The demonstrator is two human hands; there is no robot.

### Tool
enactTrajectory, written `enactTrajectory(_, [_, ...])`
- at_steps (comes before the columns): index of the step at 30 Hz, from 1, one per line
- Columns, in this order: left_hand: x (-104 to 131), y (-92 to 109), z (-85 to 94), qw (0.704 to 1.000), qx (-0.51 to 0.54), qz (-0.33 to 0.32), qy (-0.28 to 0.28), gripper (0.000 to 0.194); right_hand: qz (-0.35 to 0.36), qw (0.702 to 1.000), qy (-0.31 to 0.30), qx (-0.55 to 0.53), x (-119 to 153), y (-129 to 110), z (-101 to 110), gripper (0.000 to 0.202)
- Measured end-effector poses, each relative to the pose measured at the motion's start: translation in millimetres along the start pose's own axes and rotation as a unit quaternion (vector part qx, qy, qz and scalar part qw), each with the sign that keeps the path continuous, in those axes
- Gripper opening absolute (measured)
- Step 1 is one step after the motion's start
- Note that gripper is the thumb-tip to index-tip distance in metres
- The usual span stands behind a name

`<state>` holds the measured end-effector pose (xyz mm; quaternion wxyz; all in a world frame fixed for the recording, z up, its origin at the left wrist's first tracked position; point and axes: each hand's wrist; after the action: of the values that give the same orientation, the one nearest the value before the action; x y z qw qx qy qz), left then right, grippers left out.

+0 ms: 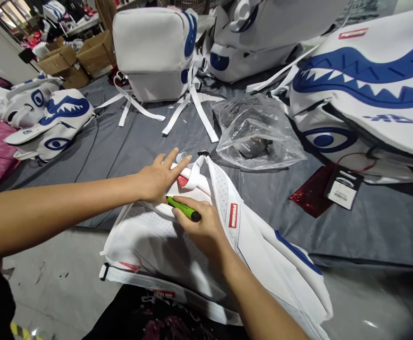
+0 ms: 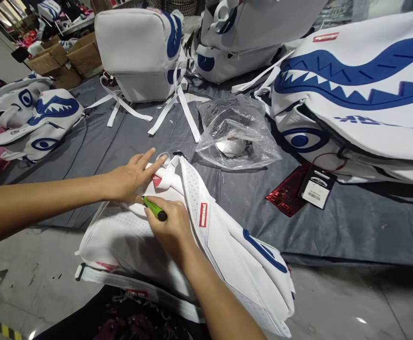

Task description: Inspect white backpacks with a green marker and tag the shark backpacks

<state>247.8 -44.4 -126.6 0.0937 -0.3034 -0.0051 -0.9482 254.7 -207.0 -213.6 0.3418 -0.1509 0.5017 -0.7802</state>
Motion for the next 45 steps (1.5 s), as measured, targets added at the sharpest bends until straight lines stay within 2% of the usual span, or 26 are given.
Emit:
enactTrajectory(5, [0.9,5.5,9.1,0.999,-0.012,0.032,-0.036,0.125,-0.030,0.999,-0.025,-0.027,-1.9,1.3,3.2,0.025])
enactTrajectory(10, [1.6,6.2,17.1,0.999,-0.014,0.011,-0.051,0.118,-0.011,0.999,-0.023,-0.043,-1.1,-1.2,6.1,0.024])
enactTrajectory(14, [-2.2,6.8,9.8,0.998,-0.030,0.031,-0.042,0.130,-0.001,1.000,-0.003,-0.020,-2.1,-2.0,5.0,0.024])
enactTrajectory(18, [-3.9,7.9,2.9,0.998,-0.058,0.036,-0.012,0.126,0.004,1.000,-0.004,-0.012,-2.3,-1.8,4.1,0.021])
enactTrajectory(23, [-7.5,4.4,11.0,0.997,-0.039,0.023,-0.060,0.122,-0.017,0.998,-0.064,-0.017,-4.8,0.7,10.2,0.028])
enactTrajectory(26, [-9.4,2.0,12.2,0.999,-0.034,0.008,-0.040,0.119,0.012,0.996,-0.090,-0.007,-7.9,-0.7,10.5,0.031])
enactTrajectory(29, [-9.5,1.0,7.6,0.999,-0.017,0.000,-0.031,0.119,0.046,0.991,-0.119,-0.044,-9.5,-2.4,1.9,0.032])
enactTrajectory(32, [-19.5,-1.0,6.8,0.999,-0.019,-0.017,-0.032,0.128,0.051,0.995,-0.084,-0.034,-17.0,9.2,-11.6,0.031])
enactTrajectory(37, [-27.2,-1.3,9.1,0.999,0.002,-0.019,-0.026,0.140,0.122,0.990,-0.013,0.065,-20.6,32.4,-18.8,0.032])
enactTrajectory(41, [-24.7,-2.6,2.3,0.999,0.012,-0.033,-0.011,0.136,0.144,0.982,-0.026,0.122,-12.6,30.9,-13.9,0.033])
enactTrajectory(45, [-25.7,-5.4,-2.4,0.999,0.000,-0.041,0.002,0.138,0.108,0.989,-0.015,0.102,-11.6,19.5,-8.3,0.032])
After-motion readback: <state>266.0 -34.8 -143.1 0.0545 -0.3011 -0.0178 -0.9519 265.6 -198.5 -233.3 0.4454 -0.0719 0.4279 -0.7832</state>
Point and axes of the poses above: each hand's wrist, its own x-axis away from the middle knuckle, its own z-axis out of the back of the hand, y = z × x, and after that the axes turned 10 degrees about x, right-handed
